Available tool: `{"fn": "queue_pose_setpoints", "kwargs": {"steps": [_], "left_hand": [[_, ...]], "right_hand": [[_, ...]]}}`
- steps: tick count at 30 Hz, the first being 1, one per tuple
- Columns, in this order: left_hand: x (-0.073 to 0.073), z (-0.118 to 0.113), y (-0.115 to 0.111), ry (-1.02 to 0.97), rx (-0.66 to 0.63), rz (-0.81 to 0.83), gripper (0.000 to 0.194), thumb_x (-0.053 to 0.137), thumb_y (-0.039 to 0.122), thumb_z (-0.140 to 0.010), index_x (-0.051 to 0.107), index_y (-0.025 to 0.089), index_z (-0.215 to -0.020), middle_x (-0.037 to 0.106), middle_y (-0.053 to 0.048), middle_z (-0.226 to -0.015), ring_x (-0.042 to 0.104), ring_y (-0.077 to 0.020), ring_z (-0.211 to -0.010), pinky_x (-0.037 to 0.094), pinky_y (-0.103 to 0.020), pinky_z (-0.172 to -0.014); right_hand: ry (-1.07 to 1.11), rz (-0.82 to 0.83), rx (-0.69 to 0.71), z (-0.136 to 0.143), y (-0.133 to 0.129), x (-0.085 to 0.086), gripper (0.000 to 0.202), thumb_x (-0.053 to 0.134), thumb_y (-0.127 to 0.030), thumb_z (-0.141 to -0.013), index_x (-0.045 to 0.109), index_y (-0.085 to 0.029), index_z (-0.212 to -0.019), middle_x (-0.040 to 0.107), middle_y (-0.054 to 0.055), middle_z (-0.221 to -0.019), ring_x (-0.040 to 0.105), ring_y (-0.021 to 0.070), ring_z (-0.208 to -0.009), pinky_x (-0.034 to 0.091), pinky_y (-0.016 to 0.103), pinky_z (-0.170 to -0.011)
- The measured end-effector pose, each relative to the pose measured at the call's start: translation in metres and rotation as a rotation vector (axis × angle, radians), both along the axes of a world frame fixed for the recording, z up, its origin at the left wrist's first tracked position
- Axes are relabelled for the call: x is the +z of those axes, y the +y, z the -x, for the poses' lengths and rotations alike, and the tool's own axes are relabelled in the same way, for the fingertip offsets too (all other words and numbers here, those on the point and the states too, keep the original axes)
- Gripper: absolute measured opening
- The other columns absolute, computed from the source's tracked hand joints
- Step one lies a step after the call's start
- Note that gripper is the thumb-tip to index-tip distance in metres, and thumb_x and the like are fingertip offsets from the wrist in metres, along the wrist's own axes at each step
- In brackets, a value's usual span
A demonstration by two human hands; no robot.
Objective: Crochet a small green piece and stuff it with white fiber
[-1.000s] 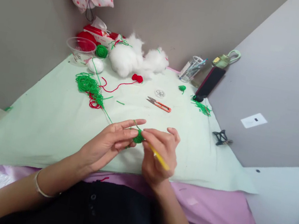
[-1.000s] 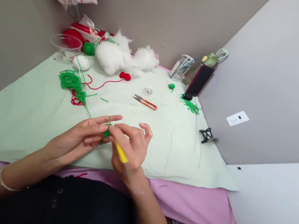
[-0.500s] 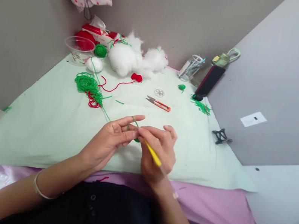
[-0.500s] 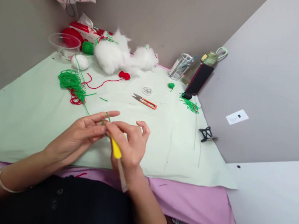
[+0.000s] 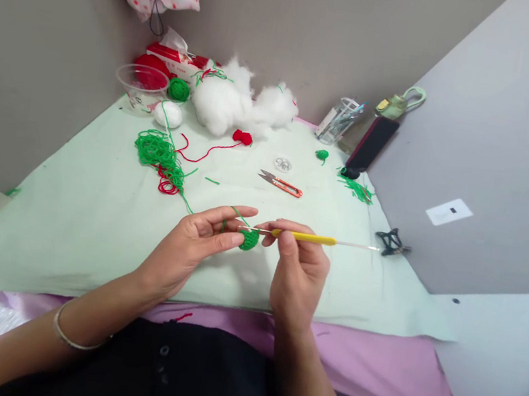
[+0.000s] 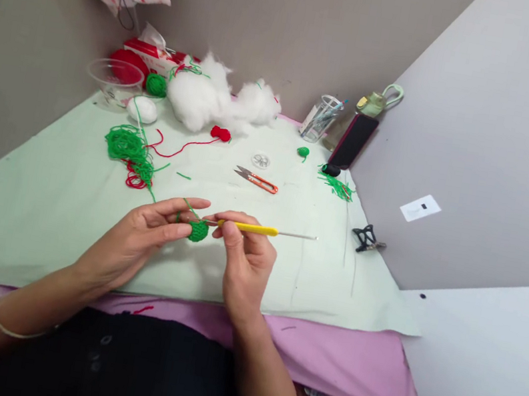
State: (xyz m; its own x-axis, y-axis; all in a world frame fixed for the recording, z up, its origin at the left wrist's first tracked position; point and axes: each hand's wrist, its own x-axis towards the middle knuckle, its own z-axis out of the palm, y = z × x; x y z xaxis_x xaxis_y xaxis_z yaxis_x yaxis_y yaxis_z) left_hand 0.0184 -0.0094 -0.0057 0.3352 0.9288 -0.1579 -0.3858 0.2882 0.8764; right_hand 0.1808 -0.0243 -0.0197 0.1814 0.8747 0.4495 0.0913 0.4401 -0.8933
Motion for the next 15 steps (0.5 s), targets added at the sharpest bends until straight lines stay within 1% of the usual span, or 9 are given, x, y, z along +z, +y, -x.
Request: {"fn": "queue_pose_setpoints", "kwargs": {"steps": [4,7,9,11,12,13,15], "left_hand": [[0.001,0.003,0.001,0.019,0.015,-0.018,0.036,0.084,0.026,-0.079,0.08,0.026,-0.115,0.067,0.0,-0.089,0.059,-0.0142,-0.087,0.045,-0.026,-0.085],[0.001,0.005,0.0,0.041,0.026,-0.044,0.033,0.083,0.026,-0.08,0.08,0.028,-0.113,0.065,0.0,-0.088,0.058,-0.0131,-0.087,0.045,-0.024,-0.084],[0.0,0.005,0.0,0.074,0.04,-0.088,0.034,0.083,0.027,-0.081,0.08,0.029,-0.114,0.065,0.0,-0.088,0.058,-0.0133,-0.088,0.044,-0.023,-0.083],[0.0,0.004,-0.002,0.125,0.076,-0.146,0.035,0.082,0.026,-0.082,0.079,0.029,-0.116,0.064,0.001,-0.087,0.058,-0.0138,-0.088,0.044,-0.024,-0.083],[0.001,0.004,-0.003,0.154,0.101,-0.175,0.035,0.082,0.026,-0.082,0.079,0.028,-0.116,0.063,0.001,-0.086,0.058,-0.0141,-0.088,0.044,-0.024,-0.083],[0.001,0.003,-0.004,0.183,0.125,-0.199,0.036,0.082,0.025,-0.082,0.078,0.027,-0.117,0.063,0.001,-0.085,0.058,-0.0143,-0.087,0.044,-0.025,-0.085],[0.001,0.0,-0.005,0.191,0.155,-0.209,0.041,0.083,0.023,-0.08,0.076,0.026,-0.121,0.063,0.001,-0.085,0.058,-0.0144,-0.086,0.044,-0.025,-0.085]], "right_hand": [[0.056,0.03,0.058,-0.004,0.002,0.0,0.017,0.052,-0.032,-0.103,0.066,-0.022,-0.099,0.077,0.003,-0.087,0.071,0.0171,-0.079,0.059,0.036,-0.074],[0.001,0.004,0.024,-0.005,-0.002,0.004,0.017,0.051,-0.031,-0.103,0.065,-0.022,-0.099,0.078,0.003,-0.087,0.071,0.0171,-0.076,0.058,0.038,-0.079],[-0.113,-0.06,-0.042,-0.003,-0.007,0.008,0.014,0.052,-0.026,-0.103,0.065,-0.023,-0.1,0.079,0.001,-0.089,0.07,0.015,-0.071,0.056,0.043,-0.092],[-0.291,-0.175,-0.112,-0.001,-0.011,0.009,0.016,0.05,-0.02,-0.103,0.065,-0.024,-0.103,0.079,-0.001,-0.093,0.069,0.0128,-0.067,0.047,0.047,-0.106],[-0.394,-0.237,-0.142,0.0,-0.012,0.009,0.018,0.049,-0.017,-0.103,0.065,-0.025,-0.106,0.08,-0.002,-0.094,0.069,0.0124,-0.067,0.043,0.049,-0.11],[-0.494,-0.299,-0.172,0.002,-0.013,0.007,0.021,0.048,-0.015,-0.102,0.065,-0.026,-0.107,0.08,-0.002,-0.093,0.069,0.0126,-0.068,0.04,0.049,-0.111],[-0.666,-0.429,-0.244,0.005,-0.011,0.0,0.022,0.05,-0.014,-0.101,0.065,-0.027,-0.109,0.08,-0.002,-0.093,0.071,0.0135,-0.071,0.039,0.048,-0.109]]}}
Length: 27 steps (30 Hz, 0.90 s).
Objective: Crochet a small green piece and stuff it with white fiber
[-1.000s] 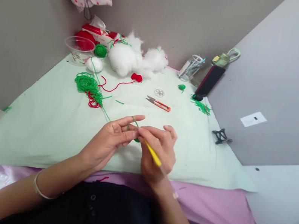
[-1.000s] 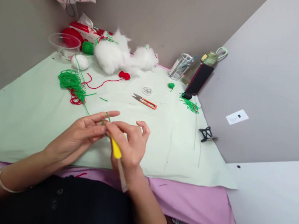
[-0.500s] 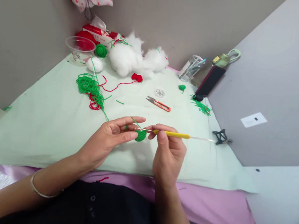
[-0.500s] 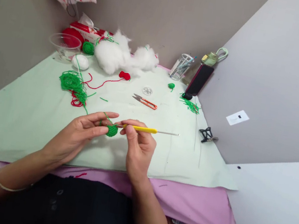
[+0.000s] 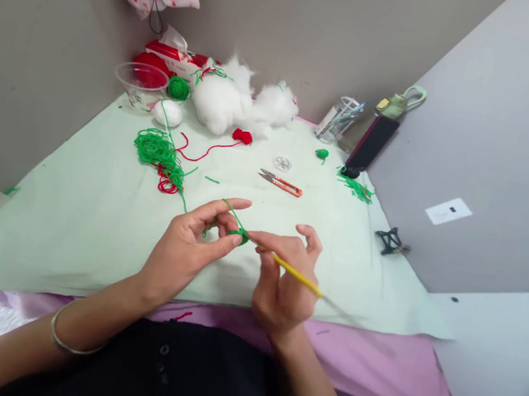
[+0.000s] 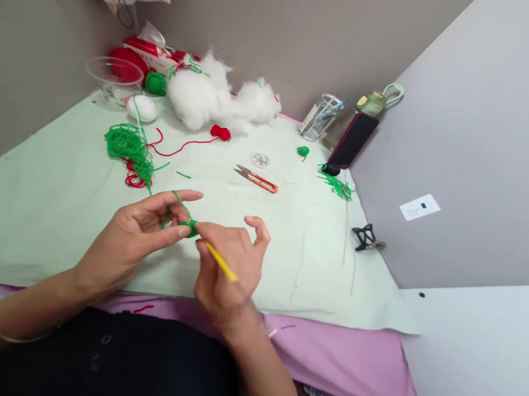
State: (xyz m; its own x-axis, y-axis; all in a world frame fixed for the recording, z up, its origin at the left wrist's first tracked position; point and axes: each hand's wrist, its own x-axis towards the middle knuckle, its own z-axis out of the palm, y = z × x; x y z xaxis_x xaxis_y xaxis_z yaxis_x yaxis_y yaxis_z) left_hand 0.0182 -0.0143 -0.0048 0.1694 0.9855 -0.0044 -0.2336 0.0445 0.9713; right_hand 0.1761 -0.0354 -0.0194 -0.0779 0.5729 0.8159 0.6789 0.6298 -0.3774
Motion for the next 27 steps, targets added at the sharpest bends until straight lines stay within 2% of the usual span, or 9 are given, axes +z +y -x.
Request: {"fn": "queue_pose_setpoints", "kwargs": {"steps": [4,6,8,11,14,18,22,25,27], "left_hand": [[-0.002,-0.002,0.002,-0.249,-0.123,0.243,0.053,0.084,0.026,-0.079,0.07,0.021,-0.131,0.059,0.003,-0.075,0.048,-0.0083,-0.065,0.044,-0.023,-0.074],[-0.003,0.0,0.005,-0.364,-0.209,0.382,0.048,0.082,0.026,-0.082,0.072,0.016,-0.128,0.046,0.008,-0.063,0.029,-0.0037,-0.053,0.045,-0.022,-0.072],[-0.002,0.002,0.007,-0.412,-0.239,0.411,0.042,0.081,0.024,-0.083,0.075,0.015,-0.124,0.037,0.01,-0.06,0.019,-0.0027,-0.051,0.045,-0.021,-0.07],[0.001,0.004,0.008,-0.367,-0.228,0.326,0.043,0.082,0.023,-0.082,0.075,0.019,-0.124,0.049,0.006,-0.07,0.025,-0.003,-0.054,0.034,-0.017,-0.057],[0.002,0.001,0.007,-0.267,-0.188,0.235,0.041,0.084,0.024,-0.08,0.077,0.023,-0.121,0.059,0.002,-0.08,0.04,-0.0052,-0.064,0.031,-0.017,-0.055],[0.0,-0.005,0.006,-0.264,-0.13,0.208,0.042,0.086,0.024,-0.078,0.078,0.024,-0.119,0.064,0.001,-0.081,0.05,-0.0084,-0.074,0.039,-0.018,-0.066],[-0.004,-0.004,0.008,-0.402,-0.232,0.373,0.037,0.083,0.024,-0.079,0.079,0.019,-0.115,0.068,-0.003,-0.091,0.056,-0.0107,-0.08,0.047,-0.022,-0.078],[-0.005,0.001,0.012,-0.47,-0.246,0.419,0.03,0.082,0.023,-0.079,0.081,0.016,-0.108,0.065,-0.003,-0.088,0.053,-0.0091,-0.075,0.05,-0.026,-0.085],[-0.004,0.002,0.012,-0.457,-0.231,0.383,0.032,0.083,0.022,-0.079,0.081,0.019,-0.111,0.063,0.0,-0.085,0.053,-0.0082,-0.075,0.048,-0.023,-0.083]], "right_hand": [[-0.149,-0.179,-0.092,0.002,0.006,-0.012,0.024,0.06,-0.013,-0.095,0.07,-0.03,-0.109,0.08,-0.001,-0.097,0.072,0.0135,-0.078,0.041,0.043,-0.105],[-0.011,-0.099,-0.049,0.0,0.007,-0.011,0.024,0.058,-0.014,-0.097,0.071,-0.03,-0.109,0.079,-0.001,-0.096,0.072,0.0148,-0.081,0.041,0.045,-0.107],[0.256,0.045,0.032,-0.002,0.007,-0.007,0.021,0.054,-0.017,-0.1,0.071,-0.028,-0.106,0.078,-0.001,-0.092,0.071,0.0152,-0.077,0.044,0.048,-0.108],[0.528,0.23,0.148,-0.003,0.007,0.0,0.019,0.054,-0.023,-0.101,0.073,-0.025,-0.099,0.077,0.0,-0.089,0.068,0.0151,-0.07,0.053,0.044,-0.096],[0.474,0.278,0.173,-0.002,0.008,0.002,0.016,0.058,-0.023,-0.1,0.073,-0.026,-0.1,0.079,0.0,-0.093,0.071,0.0158,-0.075,0.053,0.042,-0.095],[0.209,0.086,0.07,0.002,0.008,-0.003,0.019,0.06,-0.015,-0.098,0.072,-0.027,-0.107,0.08,0.0,-0.096,0.074,0.015,-0.081,0.046,0.045,-0.105],[0.019,-0.097,0.001,0.0,0.008,-0.005,0.024,0.063,-0.01,-0.095,0.072,-0.027,-0.11,0.081,0.001,-0.101,0.074,0.0155,-0.086,0.04,0.046,-0.108],[0.321,0.076,0.061,-0.004,0.008,-0.001,0.021,0.058,-0.014,-0.099,0.073,-0.028,-0.107,0.079,-0.001,-0.093,0.071,0.0146,-0.077,0.044,0.046,-0.106],[0.577,0.224,0.157,-0.006,0.008,0.002,0.019,0.056,-0.021,-0.101,0.074,-0.028,-0.103,0.077,-0.002,-0.09,0.068,0.0138,-0.072,0.051,0.042,-0.095]]}}
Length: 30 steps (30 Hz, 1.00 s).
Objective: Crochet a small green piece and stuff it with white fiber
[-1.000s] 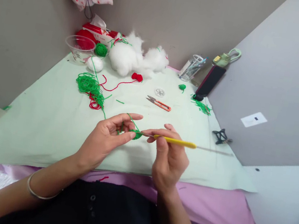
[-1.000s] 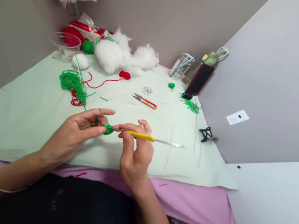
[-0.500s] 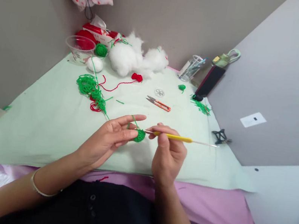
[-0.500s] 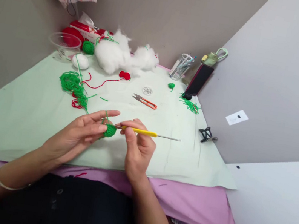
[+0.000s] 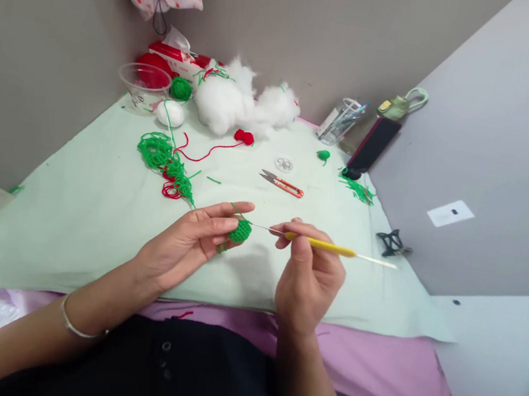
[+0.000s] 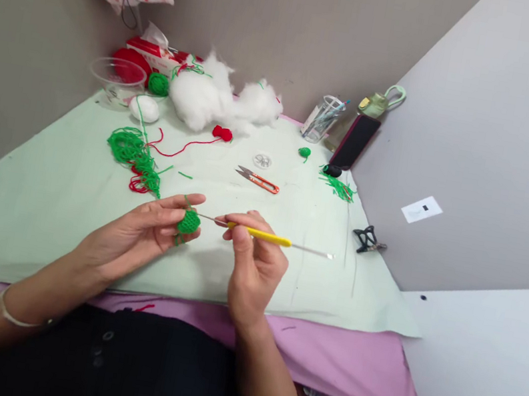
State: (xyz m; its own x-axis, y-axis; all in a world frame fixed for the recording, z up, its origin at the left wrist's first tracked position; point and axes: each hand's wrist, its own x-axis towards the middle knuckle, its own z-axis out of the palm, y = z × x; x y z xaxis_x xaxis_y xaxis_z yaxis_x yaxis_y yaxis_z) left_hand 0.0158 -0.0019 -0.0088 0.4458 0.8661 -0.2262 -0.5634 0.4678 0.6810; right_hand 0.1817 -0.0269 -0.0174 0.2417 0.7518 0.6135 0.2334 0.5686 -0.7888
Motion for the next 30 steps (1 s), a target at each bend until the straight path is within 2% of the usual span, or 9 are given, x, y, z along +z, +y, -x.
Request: {"fn": "queue_pose_setpoints", "kwargs": {"steps": [2,4,11,14,17,21,24,27,30], "left_hand": [[0.001,0.0,-0.001,0.051,0.013,-0.06,0.036,0.084,0.021,-0.078,0.08,0.023,-0.114,0.063,0.001,-0.085,0.054,-0.0082,-0.078,0.046,-0.02,-0.08],[0.002,-0.001,-0.002,0.114,0.027,-0.119,0.037,0.084,0.021,-0.078,0.08,0.024,-0.115,0.063,0.002,-0.085,0.055,-0.0085,-0.081,0.044,-0.02,-0.08],[0.004,0.001,-0.005,0.221,0.039,-0.199,0.035,0.083,0.022,-0.08,0.08,0.026,-0.115,0.064,0.001,-0.087,0.056,-0.0099,-0.083,0.044,-0.022,-0.078],[0.005,0.003,-0.005,0.246,0.049,-0.22,0.034,0.082,0.023,-0.08,0.08,0.026,-0.114,0.063,0.001,-0.085,0.055,-0.0096,-0.08,0.045,-0.022,-0.076],[0.005,0.004,-0.006,0.291,0.062,-0.257,0.034,0.081,0.023,-0.08,0.08,0.028,-0.114,0.062,0.001,-0.086,0.057,-0.0099,-0.081,0.046,-0.022,-0.078],[0.003,0.004,-0.007,0.437,0.133,-0.373,0.037,0.079,0.023,-0.082,0.077,0.028,-0.119,0.063,0.001,-0.086,0.059,-0.0117,-0.084,0.047,-0.024,-0.081],[0.003,0.002,-0.01,0.591,0.251,-0.497,0.035,0.076,0.019,-0.083,0.077,0.025,-0.118,0.064,0.0,-0.087,0.058,-0.013,-0.083,0.047,-0.025,-0.081],[0.003,-0.002,-0.014,0.658,0.33,-0.578,0.034,0.075,0.017,-0.084,0.077,0.024,-0.117,0.067,-0.001,-0.094,0.056,-0.013,-0.082,0.047,-0.026,-0.084],[0.005,-0.005,-0.016,0.576,0.316,-0.494,0.042,0.078,0.02,-0.083,0.074,0.024,-0.124,0.067,-0.001,-0.095,0.055,-0.0127,-0.081,0.046,-0.025,-0.084]], "right_hand": [[0.116,0.09,0.12,0.0,0.0,0.002,0.017,0.058,-0.026,-0.101,0.075,-0.027,-0.1,0.076,0.0,-0.09,0.067,0.014,-0.073,0.054,0.036,-0.082],[0.088,0.148,0.181,0.001,0.0,0.002,0.015,0.061,-0.026,-0.099,0.076,-0.026,-0.1,0.075,0.001,-0.091,0.067,0.0145,-0.079,0.053,0.032,-0.076],[0.253,0.226,0.273,-0.003,0.004,-0.001,0.016,0.058,-0.031,-0.101,0.072,-0.025,-0.099,0.074,0.0,-0.087,0.068,0.0146,-0.077,0.055,0.033,-0.076],[0.247,0.24,0.3,-0.005,0.005,0.0,0.017,0.055,-0.032,-0.103,0.07,-0.024,-0.098,0.075,0.001,-0.085,0.069,0.0154,-0.076,0.055,0.034,-0.076],[0.124,0.199,0.227,-0.006,0.001,0.004,0.016,0.053,-0.029,-0.103,0.069,-0.025,-0.099,0.077,0.0,-0.087,0.069,0.0148,-0.073,0.055,0.037,-0.084],[-0.288,0.001,0.033,-0.002,-0.008,0.01,0.018,0.05,-0.019,-0.103,0.067,-0.026,-0.106,0.079,-0.002,-0.093,0.07,0.0127,-0.07,0.043,0.048,-0.11],[-0.558,-0.192,-0.083,0.004,-0.011,0.006,0.021,0.045,-0.016,-0.103,0.064,-0.025,-0.107,0.08,-0.001,-0.093,0.071,0.0129,-0.072,0.039,0.048,-0.11],[-0.664,-0.355,-0.208,0.008,-0.007,-0.005,0.017,0.048,-0.019,-0.103,0.064,-0.025,-0.105,0.081,0.0,-0.096,0.072,0.0127,-0.074,0.04,0.045,-0.107],[-0.753,-0.427,-0.276,0.006,-0.002,-0.016,0.017,0.06,-0.018,-0.097,0.068,-0.03,-0.105,0.081,-0.002,-0.103,0.073,0.0128,-0.078,0.04,0.042,-0.106]]}}
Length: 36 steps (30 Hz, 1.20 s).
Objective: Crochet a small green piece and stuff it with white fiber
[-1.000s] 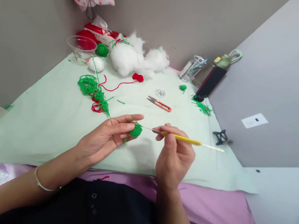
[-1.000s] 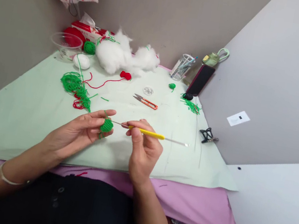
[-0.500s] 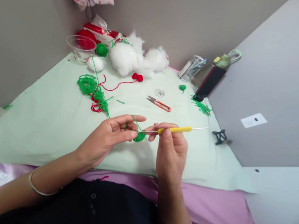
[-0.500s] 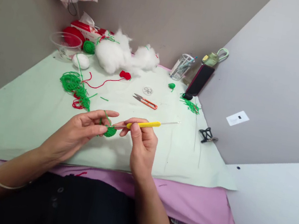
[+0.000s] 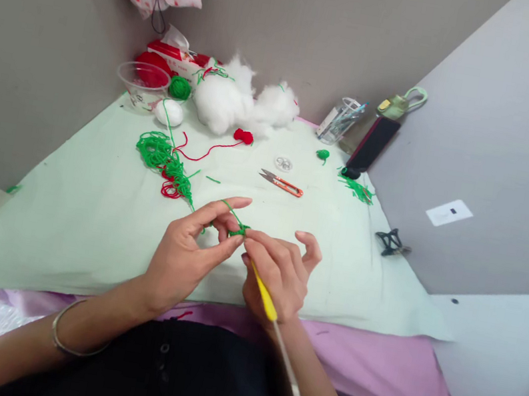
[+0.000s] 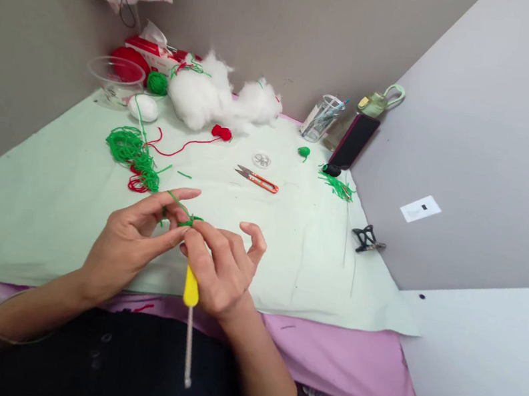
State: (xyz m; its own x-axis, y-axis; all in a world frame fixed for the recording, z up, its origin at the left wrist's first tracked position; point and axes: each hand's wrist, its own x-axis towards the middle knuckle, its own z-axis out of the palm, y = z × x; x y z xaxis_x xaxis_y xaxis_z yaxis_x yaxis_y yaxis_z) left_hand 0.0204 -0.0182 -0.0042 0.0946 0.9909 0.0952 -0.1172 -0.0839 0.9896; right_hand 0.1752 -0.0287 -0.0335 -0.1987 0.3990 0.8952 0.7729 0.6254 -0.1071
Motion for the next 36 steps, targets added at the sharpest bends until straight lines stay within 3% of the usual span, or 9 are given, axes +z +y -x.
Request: {"fn": "queue_pose_setpoints", "kwargs": {"steps": [4,8,11,14,19,23,26,29,36], "left_hand": [[0.0,0.001,0.005,-0.358,-0.21,0.349,0.049,0.084,0.025,-0.079,0.073,0.022,-0.127,0.058,0.003,-0.075,0.04,-0.0063,-0.059,0.04,-0.02,-0.061],[-0.002,0.007,0.014,-0.486,-0.293,0.468,0.038,0.082,0.024,-0.08,0.078,0.019,-0.118,0.045,0.006,-0.066,0.018,-0.0033,-0.052,0.026,-0.018,-0.05],[-0.001,0.008,0.014,-0.425,-0.29,0.411,0.037,0.082,0.024,-0.081,0.079,0.022,-0.118,0.053,0.002,-0.076,0.027,-0.0042,-0.057,0.026,-0.018,-0.052],[0.001,0.005,0.01,-0.346,-0.281,0.371,0.037,0.083,0.026,-0.08,0.08,0.024,-0.116,0.058,0.0,-0.083,0.042,-0.0077,-0.069,0.031,-0.02,-0.057],[-0.001,-0.001,0.008,-0.359,-0.2,0.334,0.043,0.086,0.026,-0.077,0.078,0.025,-0.119,0.06,0.001,-0.079,0.046,-0.0081,-0.071,0.035,-0.019,-0.059],[-0.006,-0.001,0.012,-0.534,-0.322,0.5,0.033,0.085,0.025,-0.078,0.08,0.018,-0.11,0.063,-0.001,-0.085,0.047,-0.0058,-0.066,0.047,-0.019,-0.07],[-0.007,0.002,0.015,-0.598,-0.335,0.527,0.029,0.083,0.022,-0.08,0.081,0.017,-0.108,0.062,-0.001,-0.087,0.047,-0.0052,-0.066,0.051,-0.022,-0.08],[-0.004,0.005,0.014,-0.537,-0.297,0.475,0.038,0.084,0.021,-0.079,0.078,0.021,-0.117,0.057,0.002,-0.079,0.044,-0.0052,-0.064,0.043,-0.017,-0.065],[0.003,0.002,0.006,-0.345,-0.228,0.363,0.042,0.087,0.023,-0.074,0.079,0.023,-0.114,0.061,0.0,-0.085,0.05,-0.0101,-0.074,0.039,-0.021,-0.064]], "right_hand": [[0.063,0.031,0.013,-0.004,0.001,-0.001,0.027,0.065,-0.015,-0.093,0.071,-0.035,-0.11,0.08,-0.002,-0.103,0.073,0.0155,-0.085,0.039,0.044,-0.107],[0.491,0.292,0.187,-0.003,-0.003,0.01,0.024,0.054,-0.017,-0.1,0.072,-0.031,-0.109,0.078,-0.002,-0.093,0.07,0.0154,-0.077,0.041,0.05,-0.111],[0.753,0.445,0.314,-0.001,-0.003,0.015,0.019,0.055,-0.024,-0.101,0.074,-0.028,-0.102,0.077,-0.001,-0.089,0.067,0.0153,-0.073,0.05,0.046,-0.101],[0.73,0.525,0.345,0.0,-0.001,0.015,0.016,0.059,-0.025,-0.1,0.075,-0.028,-0.101,0.077,0.001,-0.093,0.069,0.0169,-0.08,0.054,0.04,-0.09],[0.442,0.35,0.207,0.001,0.001,0.007,0.023,0.061,-0.016,-0.098,0.073,-0.031,-0.11,0.079,-0.001,-0.095,0.071,0.0151,-0.078,0.046,0.046,-0.103],[0.186,0.152,0.086,-0.003,0.0,0.003,0.036,0.066,-0.01,-0.091,0.072,-0.036,-0.115,0.08,-0.001,-0.105,0.073,0.016,-0.085,0.04,0.047,-0.107],[0.406,0.274,0.147,-0.005,-0.001,0.008,0.027,0.061,-0.014,-0.096,0.073,-0.033,-0.112,0.08,-0.001,-0.096,0.071,0.0155,-0.078,0.042,0.048,-0.108],[0.72,0.466,0.27,-0.005,-0.001,0.014,0.017,0.058,-0.025,-0.1,0.075,-0.028,-0.101,0.077,0.0,-0.088,0.067,0.0156,-0.069,0.052,0.046,-0.097],[0.848,0.605,0.407,-0.002,0.003,0.013,0.014,0.063,-0.028,-0.098,0.076,-0.027,-0.1,0.075,0.002,-0.091,0.068,0.0156,-0.076,0.055,0.033,-0.072]]}}
